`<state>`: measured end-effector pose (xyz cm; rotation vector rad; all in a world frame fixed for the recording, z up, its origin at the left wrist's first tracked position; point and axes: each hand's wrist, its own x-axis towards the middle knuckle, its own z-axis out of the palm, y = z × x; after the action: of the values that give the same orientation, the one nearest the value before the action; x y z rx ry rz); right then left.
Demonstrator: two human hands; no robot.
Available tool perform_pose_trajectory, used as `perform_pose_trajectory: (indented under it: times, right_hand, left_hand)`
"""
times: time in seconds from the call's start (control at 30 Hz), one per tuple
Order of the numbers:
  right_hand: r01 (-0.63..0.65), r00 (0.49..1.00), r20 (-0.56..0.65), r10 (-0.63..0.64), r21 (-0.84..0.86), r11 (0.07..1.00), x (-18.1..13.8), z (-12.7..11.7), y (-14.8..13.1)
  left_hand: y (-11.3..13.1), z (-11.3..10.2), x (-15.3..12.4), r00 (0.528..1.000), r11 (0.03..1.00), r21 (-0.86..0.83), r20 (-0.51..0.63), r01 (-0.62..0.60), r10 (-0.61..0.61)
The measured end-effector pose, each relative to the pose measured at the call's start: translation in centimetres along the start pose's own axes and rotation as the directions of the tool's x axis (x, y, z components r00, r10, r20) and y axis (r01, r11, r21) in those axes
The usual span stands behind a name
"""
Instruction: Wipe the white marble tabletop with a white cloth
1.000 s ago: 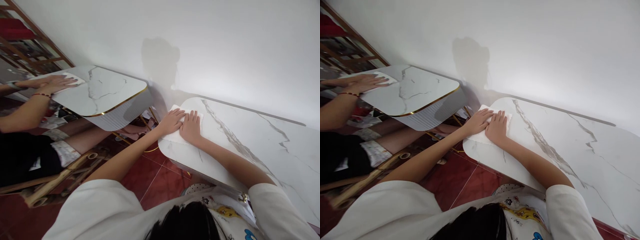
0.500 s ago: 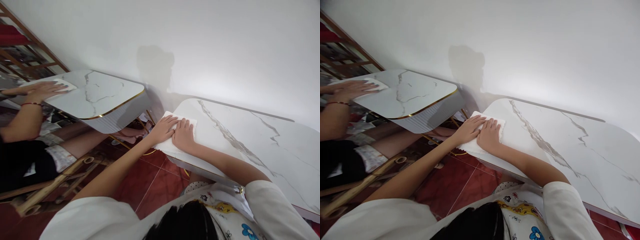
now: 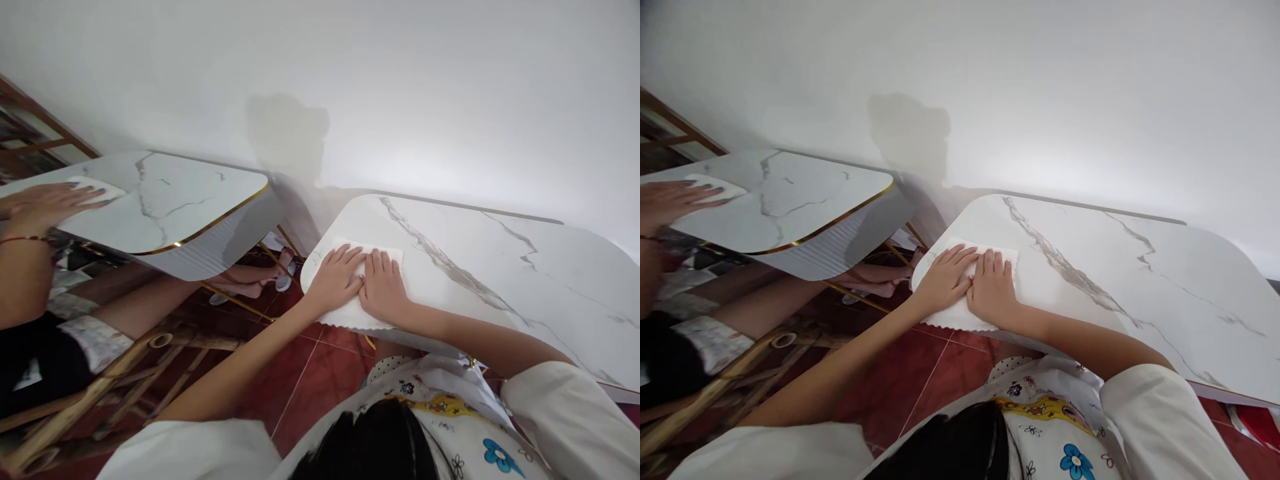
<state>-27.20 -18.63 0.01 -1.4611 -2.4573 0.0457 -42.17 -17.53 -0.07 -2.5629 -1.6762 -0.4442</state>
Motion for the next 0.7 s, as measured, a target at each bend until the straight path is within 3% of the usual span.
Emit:
perform_pose_trajectory:
  times: [0.23,0.7]
  right_hand:
    - [-0.065,0.998,0.009,0.066,-0.052,0.996,-0.3,-0.7,2.1]
    - [-0.170,0.977,-0.137,0.166,-0.023,0.985,9.4,1.3,8.8]
  left_hand:
    - [1.5,0.7,2.5,0.999,0.997,-0.068,0.020,-0.047,0.048]
    - [-2.3,3.5,14.2,0.987,0.979,-0.134,-0.064,-0.154,0.146]
